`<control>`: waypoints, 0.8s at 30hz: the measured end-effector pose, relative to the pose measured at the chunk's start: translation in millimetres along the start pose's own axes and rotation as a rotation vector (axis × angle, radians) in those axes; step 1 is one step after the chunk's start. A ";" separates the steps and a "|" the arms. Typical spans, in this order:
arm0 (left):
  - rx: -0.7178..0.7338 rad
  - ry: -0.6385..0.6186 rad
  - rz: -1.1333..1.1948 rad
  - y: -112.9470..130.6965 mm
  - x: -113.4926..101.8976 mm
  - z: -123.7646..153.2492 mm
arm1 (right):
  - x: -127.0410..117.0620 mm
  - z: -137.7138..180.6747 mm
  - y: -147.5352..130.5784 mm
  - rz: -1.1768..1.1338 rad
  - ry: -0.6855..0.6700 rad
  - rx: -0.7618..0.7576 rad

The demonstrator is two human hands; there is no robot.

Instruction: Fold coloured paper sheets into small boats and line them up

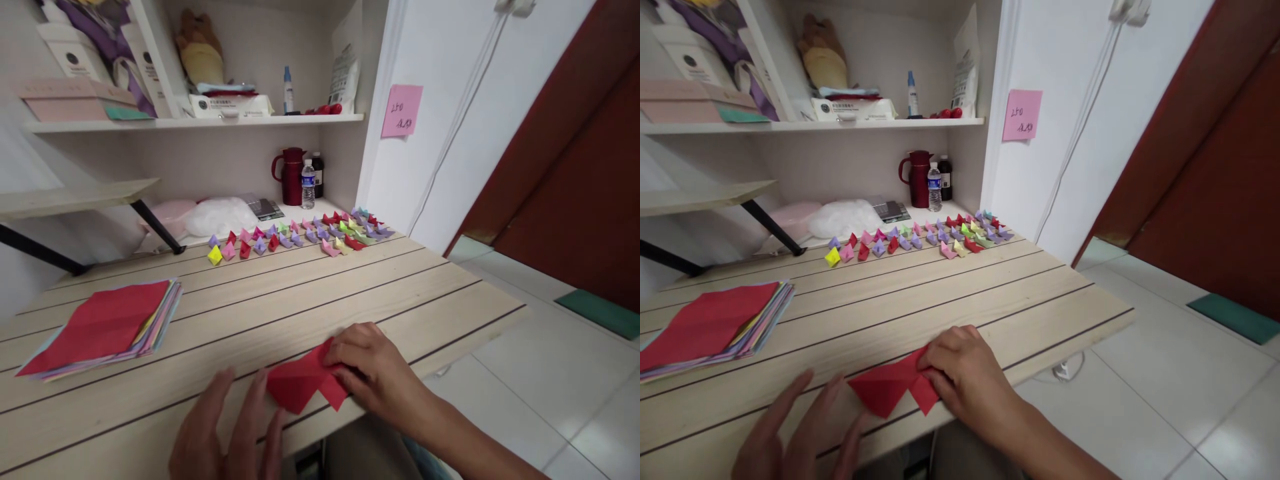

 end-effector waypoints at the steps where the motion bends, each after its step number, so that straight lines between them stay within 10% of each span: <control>1: 0.021 -0.111 -0.049 -0.1 1.6 -7.2 | 0.6 -0.1 -1.8 0.018 -0.014 -0.009; 4: 0.051 -0.305 -0.024 3.4 8.4 -18.9 | 1.6 -0.5 -7.9 0.061 -0.060 -0.008; 15: 0.042 -0.413 0.081 5.5 16.2 -14.0 | -16.3 8.3 -18.0 0.085 -0.345 -0.225; 24: 0.140 -0.443 -0.030 1.7 -9.6 -8.9 | 14.8 42.8 -19.0 0.392 -0.079 -0.114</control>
Point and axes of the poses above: each hand's wrist, its own z-axis away from the middle knuckle, its own x-axis out of the palm, y = z × x, the point moved 2 cm from there along -z, towards the middle knuckle
